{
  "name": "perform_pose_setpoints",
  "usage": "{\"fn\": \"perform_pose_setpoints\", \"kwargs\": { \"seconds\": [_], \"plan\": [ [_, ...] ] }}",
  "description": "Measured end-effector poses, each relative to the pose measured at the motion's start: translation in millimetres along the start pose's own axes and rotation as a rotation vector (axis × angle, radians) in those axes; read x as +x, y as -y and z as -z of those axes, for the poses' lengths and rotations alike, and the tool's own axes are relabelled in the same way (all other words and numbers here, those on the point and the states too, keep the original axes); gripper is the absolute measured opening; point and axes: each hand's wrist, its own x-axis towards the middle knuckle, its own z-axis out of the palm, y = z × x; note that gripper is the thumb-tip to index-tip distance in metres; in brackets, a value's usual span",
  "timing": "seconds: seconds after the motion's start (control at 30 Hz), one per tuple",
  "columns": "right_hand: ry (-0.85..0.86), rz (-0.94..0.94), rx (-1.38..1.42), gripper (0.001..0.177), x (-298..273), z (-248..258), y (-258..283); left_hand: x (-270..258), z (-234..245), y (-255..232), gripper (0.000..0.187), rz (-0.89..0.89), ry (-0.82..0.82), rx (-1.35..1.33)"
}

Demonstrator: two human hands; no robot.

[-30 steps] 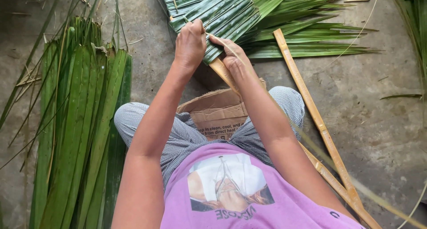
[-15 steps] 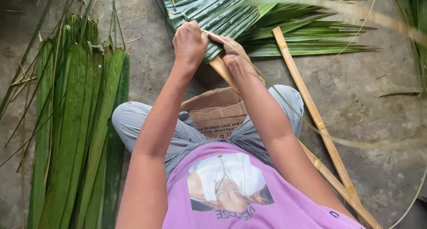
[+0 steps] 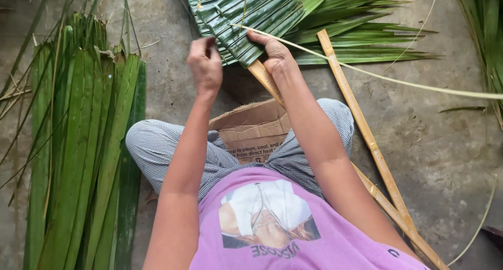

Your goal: Weaving palm leaves onto a wooden frame to create a thatched panel

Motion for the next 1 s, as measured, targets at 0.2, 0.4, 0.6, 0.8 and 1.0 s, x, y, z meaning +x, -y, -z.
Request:
{"fn": "perform_pose_setpoints", "kwargs": {
  "seconds": [0.2,0.4,0.6,0.8,1.0],
  "plan": [
    [0.04,-0.053,0.008,0.026,-0.1,0.8,-5.3,-19.2,-25.4,23.4,0.032,-0.099,0.228,-0.133],
    [0.013,-0.034,-0.013,0.028,13.6,10.4,-3.6,-33.4,-36.8,46.0,0.023,-0.149,0.18,-0.03],
    [0.023,0.008,-0.078,0.023,15.8,13.3,13.3,-73.4,-31.8,79.2,0.058,0.514,0.385,-0.078],
    [-0.024,-0.069,-0.071,0.021,30.4,17.1,1.5,-67.0,-5.3,36.8,0.052,0.853,0.529,-0.717],
    [-0.028,-0.07,-0.116,0.019,42.8,25.0,-0.3,-62.0,13.2,19.2,0.03,0.587,0.582,-0.843]
  ]
}}
